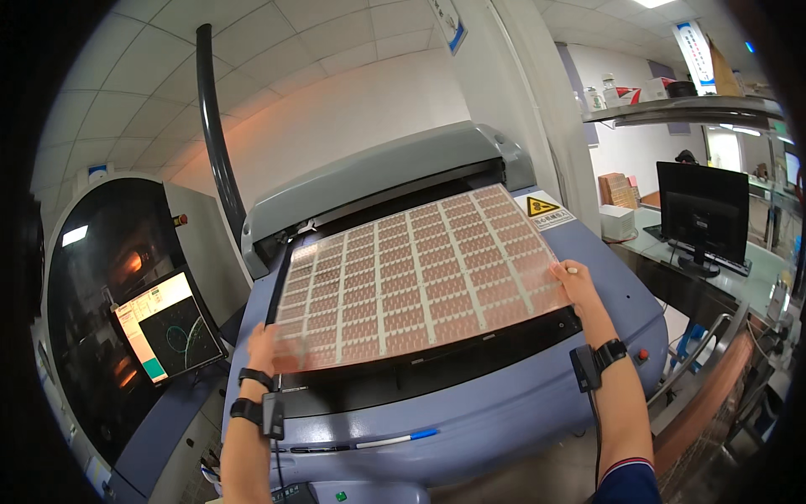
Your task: Inspecting and processing printed circuit board (PCB) panels using a specialized industrial machine and computer interface.
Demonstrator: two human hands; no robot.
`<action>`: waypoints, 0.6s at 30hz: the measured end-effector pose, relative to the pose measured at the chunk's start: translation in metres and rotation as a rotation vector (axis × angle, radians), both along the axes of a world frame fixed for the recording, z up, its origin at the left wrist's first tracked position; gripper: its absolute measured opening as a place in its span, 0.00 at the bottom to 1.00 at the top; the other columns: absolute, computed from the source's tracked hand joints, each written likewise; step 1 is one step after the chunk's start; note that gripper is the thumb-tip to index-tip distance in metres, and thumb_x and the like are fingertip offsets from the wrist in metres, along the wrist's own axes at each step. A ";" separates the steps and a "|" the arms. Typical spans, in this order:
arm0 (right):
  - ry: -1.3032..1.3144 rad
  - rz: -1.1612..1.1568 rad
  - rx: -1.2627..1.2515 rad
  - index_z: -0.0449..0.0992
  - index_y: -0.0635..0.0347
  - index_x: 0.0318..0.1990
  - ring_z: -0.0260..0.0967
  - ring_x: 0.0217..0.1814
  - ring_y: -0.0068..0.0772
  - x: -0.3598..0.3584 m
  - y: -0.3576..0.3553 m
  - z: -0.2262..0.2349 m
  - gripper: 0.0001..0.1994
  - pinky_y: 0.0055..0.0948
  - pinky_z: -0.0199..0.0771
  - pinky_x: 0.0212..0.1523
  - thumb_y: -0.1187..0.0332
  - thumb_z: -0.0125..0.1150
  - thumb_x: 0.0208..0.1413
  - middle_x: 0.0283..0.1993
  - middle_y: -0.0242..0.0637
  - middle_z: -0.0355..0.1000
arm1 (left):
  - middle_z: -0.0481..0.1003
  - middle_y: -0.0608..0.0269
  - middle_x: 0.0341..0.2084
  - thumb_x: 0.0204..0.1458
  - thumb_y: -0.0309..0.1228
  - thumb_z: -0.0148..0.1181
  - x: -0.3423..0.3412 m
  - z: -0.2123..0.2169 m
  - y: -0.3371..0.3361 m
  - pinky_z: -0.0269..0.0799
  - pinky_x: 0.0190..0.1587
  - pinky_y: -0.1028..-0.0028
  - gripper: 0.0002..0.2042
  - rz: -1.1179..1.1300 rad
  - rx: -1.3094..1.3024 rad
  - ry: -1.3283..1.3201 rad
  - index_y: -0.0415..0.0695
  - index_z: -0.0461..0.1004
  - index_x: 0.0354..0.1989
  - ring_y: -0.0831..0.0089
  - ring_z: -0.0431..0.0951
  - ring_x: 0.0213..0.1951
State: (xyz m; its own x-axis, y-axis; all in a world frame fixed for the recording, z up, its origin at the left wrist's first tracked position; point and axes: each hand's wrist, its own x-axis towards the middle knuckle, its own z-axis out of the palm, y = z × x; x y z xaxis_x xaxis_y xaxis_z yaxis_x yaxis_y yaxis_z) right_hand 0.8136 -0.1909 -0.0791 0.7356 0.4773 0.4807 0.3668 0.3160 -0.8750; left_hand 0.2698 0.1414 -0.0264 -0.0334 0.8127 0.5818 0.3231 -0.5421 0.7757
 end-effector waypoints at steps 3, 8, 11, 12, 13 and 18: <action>-0.286 -0.397 -0.166 0.73 0.55 0.33 0.68 0.25 0.30 0.030 0.023 -0.011 0.08 0.29 0.62 0.27 0.62 0.62 0.53 0.22 0.31 0.69 | 0.70 0.59 0.52 0.53 0.47 0.53 0.054 -0.017 -0.031 0.49 0.56 0.33 0.21 0.155 0.272 0.685 0.51 0.70 0.52 0.58 0.64 0.58; -0.641 -0.281 -0.764 0.71 0.50 0.44 0.71 0.46 0.46 -0.030 0.061 0.004 0.16 0.46 0.60 0.50 0.61 0.65 0.47 0.36 0.38 0.75 | 0.60 0.59 0.62 0.57 0.56 0.39 0.054 -0.090 -0.067 0.38 0.62 0.35 0.28 0.123 0.238 0.971 0.55 0.63 0.61 0.59 0.57 0.64; -0.921 -0.356 -0.501 0.72 0.49 0.43 0.71 0.45 0.44 -0.042 0.071 -0.019 0.15 0.46 0.58 0.52 0.62 0.64 0.48 0.35 0.36 0.75 | 0.61 0.57 0.62 0.58 0.55 0.40 0.055 -0.097 -0.063 0.37 0.60 0.33 0.28 0.147 0.319 0.957 0.54 0.61 0.63 0.57 0.59 0.63; -0.909 -0.358 -0.525 0.72 0.49 0.42 0.71 0.43 0.42 -0.037 0.070 -0.021 0.13 0.47 0.57 0.53 0.62 0.64 0.49 0.34 0.36 0.74 | 0.61 0.56 0.62 0.58 0.55 0.40 0.059 -0.095 -0.063 0.37 0.60 0.33 0.28 0.135 0.335 0.947 0.54 0.61 0.63 0.57 0.59 0.63; -0.870 -0.321 -0.618 0.71 0.50 0.42 0.71 0.44 0.42 -0.040 0.069 -0.013 0.14 0.46 0.58 0.52 0.61 0.63 0.49 0.35 0.36 0.74 | 0.61 0.56 0.62 0.58 0.55 0.40 0.058 -0.094 -0.066 0.38 0.60 0.33 0.28 0.135 0.346 0.940 0.53 0.61 0.62 0.56 0.60 0.63; -0.949 -0.282 -0.619 0.71 0.52 0.42 0.71 0.43 0.45 -0.047 0.076 -0.008 0.17 0.44 0.63 0.48 0.58 0.65 0.48 0.34 0.39 0.74 | 0.60 0.57 0.63 0.58 0.56 0.38 0.050 -0.097 -0.082 0.38 0.62 0.36 0.29 0.188 0.270 0.972 0.52 0.61 0.62 0.57 0.59 0.64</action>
State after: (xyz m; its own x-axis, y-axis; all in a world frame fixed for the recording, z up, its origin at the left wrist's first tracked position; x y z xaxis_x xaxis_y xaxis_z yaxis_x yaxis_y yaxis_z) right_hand 0.7664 -0.1152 -0.0874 0.3233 0.6996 0.6372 0.9455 -0.2659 -0.1878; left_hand 0.3202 0.0595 -0.1233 0.4370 0.6808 0.5879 0.8444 -0.5356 -0.0073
